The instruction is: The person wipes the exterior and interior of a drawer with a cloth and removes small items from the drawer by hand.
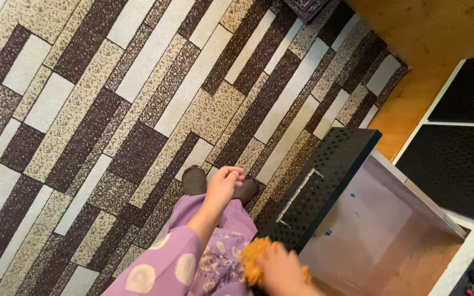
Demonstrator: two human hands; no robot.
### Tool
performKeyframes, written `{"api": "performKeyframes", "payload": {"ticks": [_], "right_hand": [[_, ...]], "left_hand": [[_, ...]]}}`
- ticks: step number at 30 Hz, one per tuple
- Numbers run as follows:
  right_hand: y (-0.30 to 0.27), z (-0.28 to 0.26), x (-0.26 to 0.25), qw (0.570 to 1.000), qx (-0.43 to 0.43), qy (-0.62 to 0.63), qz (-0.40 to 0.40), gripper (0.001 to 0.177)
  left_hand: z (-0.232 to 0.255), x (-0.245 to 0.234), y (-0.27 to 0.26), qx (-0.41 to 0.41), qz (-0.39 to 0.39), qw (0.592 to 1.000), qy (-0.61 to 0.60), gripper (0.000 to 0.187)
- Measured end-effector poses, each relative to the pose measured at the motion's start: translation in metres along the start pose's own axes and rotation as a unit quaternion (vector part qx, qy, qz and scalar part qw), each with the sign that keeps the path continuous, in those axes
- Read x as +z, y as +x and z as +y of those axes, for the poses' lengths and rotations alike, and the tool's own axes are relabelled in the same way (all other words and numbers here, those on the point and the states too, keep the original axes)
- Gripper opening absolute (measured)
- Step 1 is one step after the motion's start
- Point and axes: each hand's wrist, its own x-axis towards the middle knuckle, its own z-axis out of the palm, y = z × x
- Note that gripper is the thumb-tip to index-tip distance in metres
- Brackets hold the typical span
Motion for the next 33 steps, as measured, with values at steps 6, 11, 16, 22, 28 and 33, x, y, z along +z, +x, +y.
{"api": "performKeyframes", "payload": {"ticks": [6, 11, 16, 22, 28, 33], "right_hand": [[0.067, 0.189, -0.189, 0.956, 0.206, -0.187, 0.095, 0.031], [0.125, 0.265, -0.254, 0.941, 0.283, -0.152, 0.106, 0.030], [0.190, 0.243, -0.181, 0.967, 0.190, -0.153, -0.069, 0.034], [0.210, 0.256, -0.189, 0.960, 0.166, -0.172, -0.147, 0.034], [0.205, 0.315, -0.205, 0.941, 0.263, -0.204, 0.067, 0.030], [0.231, 0.230, -0.123, 0.973, 0.117, -0.181, -0.076, 0.033]], "left_hand": [[0.006, -0.012, 0.002, 0.004, 0.000, 1.000, -0.001, 0.025], [0.002, -0.028, -0.002, -0.032, 0.051, 0.998, 0.014, 0.025], [-0.007, -0.038, 0.002, -0.031, 0.067, 0.997, 0.000, 0.024], [-0.025, -0.046, 0.010, 0.001, 0.075, 0.997, 0.006, 0.022], [-0.044, -0.044, 0.005, -0.027, 0.084, 0.996, -0.026, 0.022], [-0.052, -0.039, 0.001, -0.018, 0.076, 0.996, -0.041, 0.020]]}}
